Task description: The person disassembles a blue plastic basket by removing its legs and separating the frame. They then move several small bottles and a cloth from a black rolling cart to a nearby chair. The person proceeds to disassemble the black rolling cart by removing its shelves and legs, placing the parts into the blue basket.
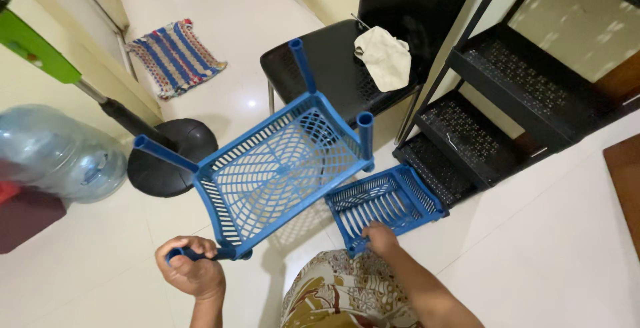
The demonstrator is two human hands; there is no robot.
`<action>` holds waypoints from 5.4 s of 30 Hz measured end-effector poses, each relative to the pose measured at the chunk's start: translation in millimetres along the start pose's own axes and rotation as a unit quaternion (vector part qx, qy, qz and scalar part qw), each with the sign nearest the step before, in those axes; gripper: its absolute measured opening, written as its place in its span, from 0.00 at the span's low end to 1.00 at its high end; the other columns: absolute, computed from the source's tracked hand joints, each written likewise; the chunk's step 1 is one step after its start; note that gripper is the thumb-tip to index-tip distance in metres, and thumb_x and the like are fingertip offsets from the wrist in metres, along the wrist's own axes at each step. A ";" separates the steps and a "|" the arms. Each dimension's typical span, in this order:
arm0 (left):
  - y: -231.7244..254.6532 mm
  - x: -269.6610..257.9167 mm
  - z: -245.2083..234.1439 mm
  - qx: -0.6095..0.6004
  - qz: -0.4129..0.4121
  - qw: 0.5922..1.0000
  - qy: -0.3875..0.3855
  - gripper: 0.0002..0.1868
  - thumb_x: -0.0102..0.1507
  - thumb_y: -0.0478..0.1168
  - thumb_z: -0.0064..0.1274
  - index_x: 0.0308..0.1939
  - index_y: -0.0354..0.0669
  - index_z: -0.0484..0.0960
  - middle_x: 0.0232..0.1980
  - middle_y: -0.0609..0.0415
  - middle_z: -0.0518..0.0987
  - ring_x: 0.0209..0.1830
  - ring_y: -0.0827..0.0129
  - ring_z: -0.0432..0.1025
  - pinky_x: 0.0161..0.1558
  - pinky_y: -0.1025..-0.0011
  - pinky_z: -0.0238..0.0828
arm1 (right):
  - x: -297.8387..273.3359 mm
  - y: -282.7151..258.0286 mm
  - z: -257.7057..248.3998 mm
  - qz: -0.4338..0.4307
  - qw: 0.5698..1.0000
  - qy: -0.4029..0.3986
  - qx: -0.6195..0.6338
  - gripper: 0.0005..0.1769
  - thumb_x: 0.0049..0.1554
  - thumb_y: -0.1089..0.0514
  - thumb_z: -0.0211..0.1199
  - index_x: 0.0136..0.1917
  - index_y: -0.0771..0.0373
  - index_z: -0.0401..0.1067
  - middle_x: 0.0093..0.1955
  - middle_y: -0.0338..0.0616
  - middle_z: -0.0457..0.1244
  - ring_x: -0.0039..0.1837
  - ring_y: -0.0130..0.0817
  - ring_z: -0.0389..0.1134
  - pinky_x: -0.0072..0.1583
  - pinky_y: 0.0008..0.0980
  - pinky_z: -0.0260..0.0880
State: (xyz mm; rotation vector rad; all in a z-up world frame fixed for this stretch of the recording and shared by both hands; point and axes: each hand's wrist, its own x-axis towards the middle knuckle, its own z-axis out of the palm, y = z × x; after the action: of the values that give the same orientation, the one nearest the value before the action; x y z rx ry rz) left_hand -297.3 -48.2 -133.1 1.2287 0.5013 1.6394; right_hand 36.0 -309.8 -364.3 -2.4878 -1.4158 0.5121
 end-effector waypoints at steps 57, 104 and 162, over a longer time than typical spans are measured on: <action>-40.5 -237.8 100.4 -0.070 -0.390 0.873 -0.284 0.43 0.61 0.31 0.46 0.77 0.43 0.43 0.62 0.42 0.74 0.60 0.62 0.73 0.56 0.67 0.75 | -188.7 -127.7 -162.7 -0.130 0.864 0.122 0.472 0.22 0.63 0.58 0.58 0.28 0.58 0.60 0.27 0.40 0.65 0.37 0.29 0.72 0.73 0.50 0.62; -35.9 -219.2 54.0 -0.063 -0.702 0.605 -0.371 0.43 0.62 0.64 0.47 0.74 0.42 0.62 0.65 0.38 0.76 0.53 0.46 0.77 0.47 0.59 0.78 | -246.9 -70.6 -162.4 0.056 0.604 0.408 0.683 0.09 0.58 0.66 0.58 0.53 0.64 0.67 0.33 0.38 0.58 0.35 0.30 0.61 0.45 0.35 0.69; -142.5 -212.5 -71.8 0.064 -0.671 0.695 -0.249 0.30 0.58 0.43 0.47 0.66 0.44 0.67 0.59 0.49 0.80 0.46 0.58 0.74 0.43 0.57 0.75 | -107.2 124.1 28.2 0.471 0.390 0.240 0.754 0.04 0.59 0.61 0.64 0.47 0.62 0.72 0.37 0.48 0.65 0.38 0.46 0.67 0.42 0.49 0.73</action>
State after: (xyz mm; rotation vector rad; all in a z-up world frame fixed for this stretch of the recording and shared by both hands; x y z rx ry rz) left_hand -296.1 -157.8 -375.2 0.8826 0.8623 -0.0012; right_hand 70.9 -464.1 -415.9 -1.1337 0.8207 0.6275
